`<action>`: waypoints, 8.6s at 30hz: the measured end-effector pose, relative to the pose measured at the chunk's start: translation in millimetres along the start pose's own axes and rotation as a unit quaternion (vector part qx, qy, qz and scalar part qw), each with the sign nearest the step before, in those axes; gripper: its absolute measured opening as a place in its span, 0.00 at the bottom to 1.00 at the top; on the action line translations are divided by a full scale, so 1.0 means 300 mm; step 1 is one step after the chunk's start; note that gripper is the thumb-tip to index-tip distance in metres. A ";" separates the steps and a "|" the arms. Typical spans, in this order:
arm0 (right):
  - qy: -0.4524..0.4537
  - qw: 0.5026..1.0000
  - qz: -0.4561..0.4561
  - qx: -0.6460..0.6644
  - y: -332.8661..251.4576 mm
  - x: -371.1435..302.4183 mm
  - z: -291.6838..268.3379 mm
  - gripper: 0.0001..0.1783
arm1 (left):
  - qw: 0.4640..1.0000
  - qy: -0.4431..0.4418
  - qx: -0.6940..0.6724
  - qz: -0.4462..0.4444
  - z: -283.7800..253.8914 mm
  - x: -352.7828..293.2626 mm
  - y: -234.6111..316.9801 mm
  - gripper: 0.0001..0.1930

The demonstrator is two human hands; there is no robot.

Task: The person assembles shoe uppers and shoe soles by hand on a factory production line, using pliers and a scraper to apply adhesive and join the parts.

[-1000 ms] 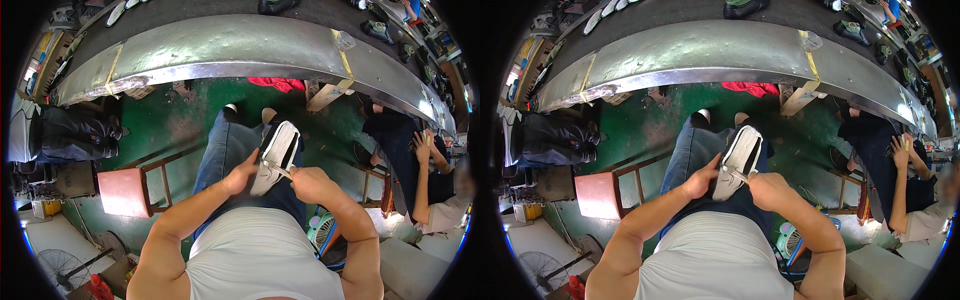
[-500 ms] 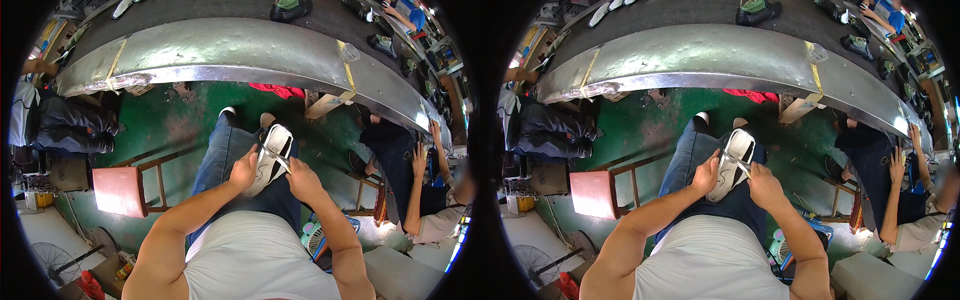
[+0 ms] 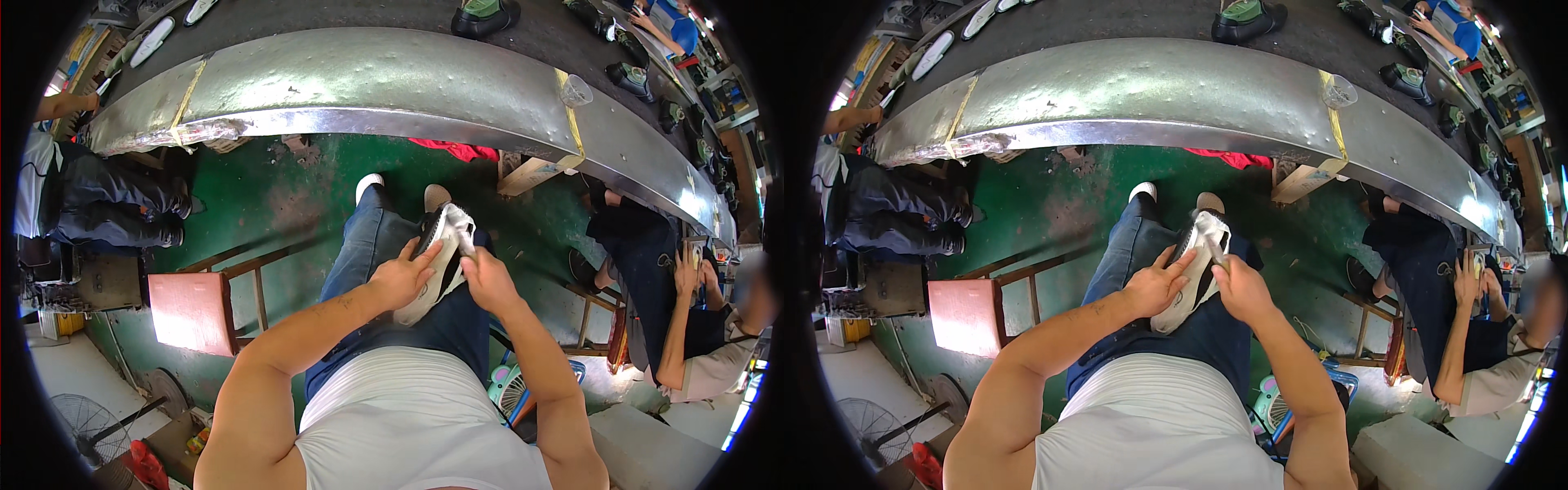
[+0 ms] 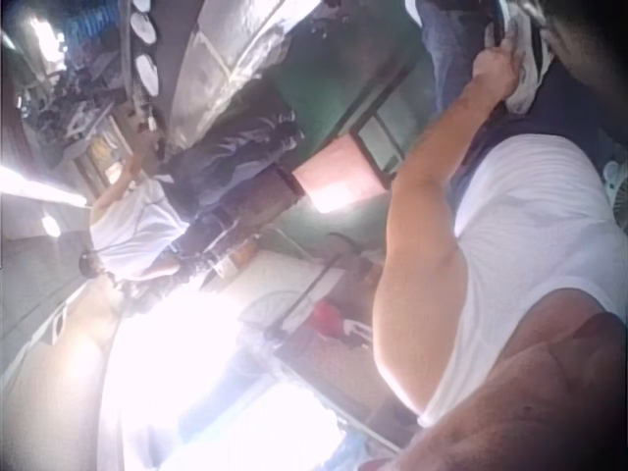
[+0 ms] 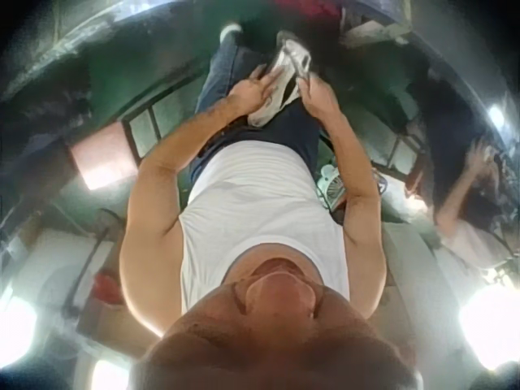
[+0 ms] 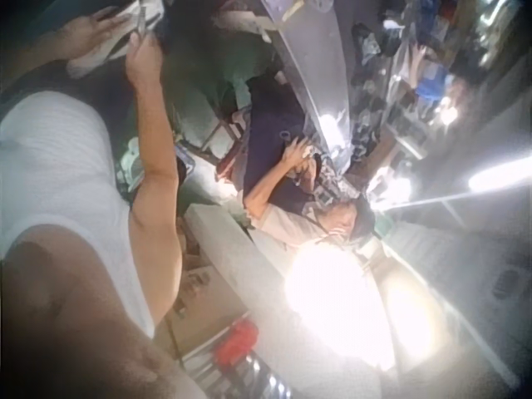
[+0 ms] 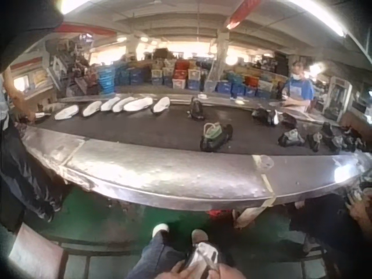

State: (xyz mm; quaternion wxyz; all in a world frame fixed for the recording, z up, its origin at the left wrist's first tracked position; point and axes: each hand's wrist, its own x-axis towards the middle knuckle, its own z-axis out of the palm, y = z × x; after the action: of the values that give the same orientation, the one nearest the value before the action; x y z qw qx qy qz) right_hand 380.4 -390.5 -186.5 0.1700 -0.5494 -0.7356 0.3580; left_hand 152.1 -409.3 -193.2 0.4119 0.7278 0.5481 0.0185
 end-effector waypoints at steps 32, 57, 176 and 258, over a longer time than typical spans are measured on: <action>0.079 0.921 0.130 0.357 0.110 -0.319 0.147 0.14 | 0.990 0.107 -0.044 0.081 -0.339 -0.129 0.084 0.47; -0.151 0.985 0.036 0.079 -0.037 -0.198 -0.113 0.15 | 0.972 0.214 0.093 0.031 0.035 0.022 0.046 0.11; -0.242 0.965 0.052 -0.082 -0.017 -0.401 -0.025 0.17 | 0.932 -0.007 -0.354 -0.074 0.148 0.012 -0.019 0.53; 0.189 0.974 0.121 -0.035 0.162 -0.379 -0.143 0.16 | 0.874 0.444 -0.071 -0.182 -0.245 -0.535 -0.314 0.19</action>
State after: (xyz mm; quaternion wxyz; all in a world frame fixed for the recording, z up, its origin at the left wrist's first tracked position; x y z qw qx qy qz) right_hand 479.9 -475.0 -175.3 0.2421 -0.6974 -0.6304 0.2398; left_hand -20.8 -491.7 -135.1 0.1717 0.4992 0.7933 0.3033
